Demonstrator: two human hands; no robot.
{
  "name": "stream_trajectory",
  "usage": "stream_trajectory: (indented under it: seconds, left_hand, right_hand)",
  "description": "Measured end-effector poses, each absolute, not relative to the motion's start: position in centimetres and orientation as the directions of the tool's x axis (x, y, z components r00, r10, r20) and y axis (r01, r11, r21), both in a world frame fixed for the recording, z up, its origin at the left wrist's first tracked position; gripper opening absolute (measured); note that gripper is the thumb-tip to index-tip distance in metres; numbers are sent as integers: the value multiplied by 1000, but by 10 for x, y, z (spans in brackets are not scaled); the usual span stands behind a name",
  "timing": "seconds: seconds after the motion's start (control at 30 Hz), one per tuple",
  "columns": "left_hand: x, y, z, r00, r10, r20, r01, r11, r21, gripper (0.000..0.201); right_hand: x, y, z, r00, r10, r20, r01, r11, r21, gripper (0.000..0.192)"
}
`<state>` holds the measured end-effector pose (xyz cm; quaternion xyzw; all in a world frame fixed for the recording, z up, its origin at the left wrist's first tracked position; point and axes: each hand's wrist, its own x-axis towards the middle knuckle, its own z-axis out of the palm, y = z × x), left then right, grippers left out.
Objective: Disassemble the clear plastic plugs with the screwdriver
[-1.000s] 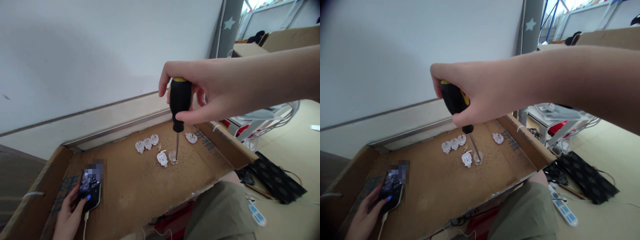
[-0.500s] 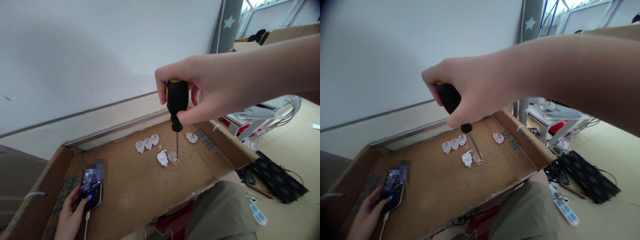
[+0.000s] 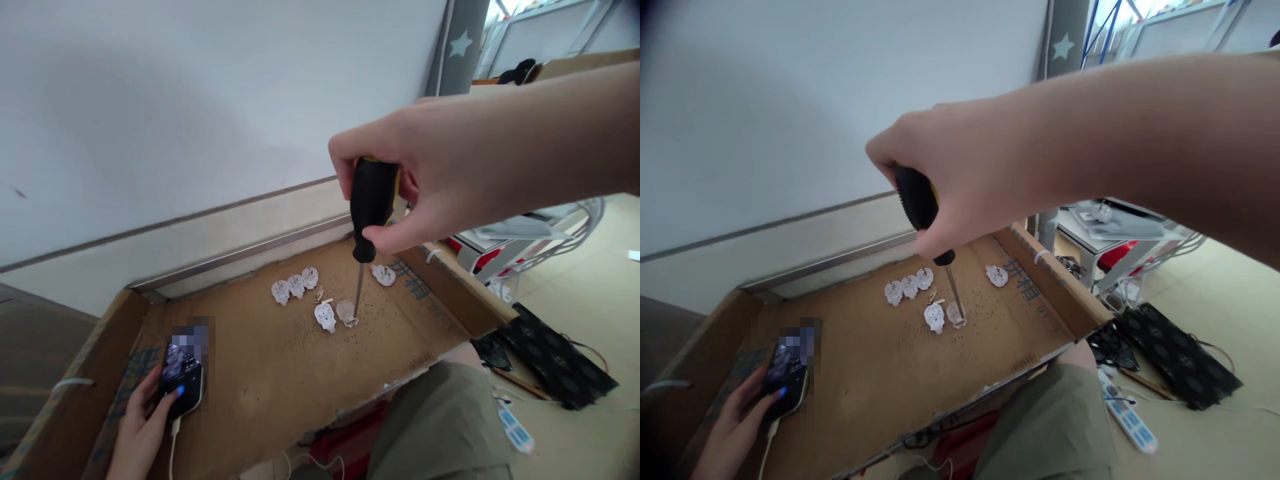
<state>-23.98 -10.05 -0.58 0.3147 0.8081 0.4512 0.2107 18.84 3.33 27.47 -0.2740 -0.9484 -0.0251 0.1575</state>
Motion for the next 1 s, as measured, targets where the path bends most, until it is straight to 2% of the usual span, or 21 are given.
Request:
stream_trajectory:
  seconds: [0.1, 0.27, 0.37, 0.47, 0.63, 0.73, 1.0]
  left_hand:
    - [-241, -101, -8, -702, 709, -62, 310, 383, 870, 74]
    - [-243, -97, -8, -724, 687, -55, 288, 374, 881, 72]
    - [-241, -97, -2, -727, 682, -81, 280, 401, 872, 74]
    - [-236, -99, 2, -726, 681, -90, 287, 420, 861, 74]
    - [-233, -98, 3, -722, 688, -70, 291, 394, 872, 64]
    - [-233, -96, 3, -737, 674, -54, 299, 396, 868, 60]
    - [-237, -100, 0, -708, 701, -85, 322, 427, 845, 70]
  right_hand:
    - [185, 36, 280, -798, 534, 281, 568, 821, 53, 43]
    - [178, 34, 278, -814, 478, 330, 547, 821, 163, 40]
    - [176, 32, 275, -771, 526, 359, 618, 754, 223, 44]
    - [177, 32, 273, -759, 532, 375, 621, 765, 172, 43]
    - [181, 32, 273, -811, 509, 287, 517, 854, -56, 47]
    - [179, 32, 273, -827, 500, 255, 479, 866, -144, 46]
    - [175, 28, 275, -784, 559, 269, 548, 828, -120, 38]
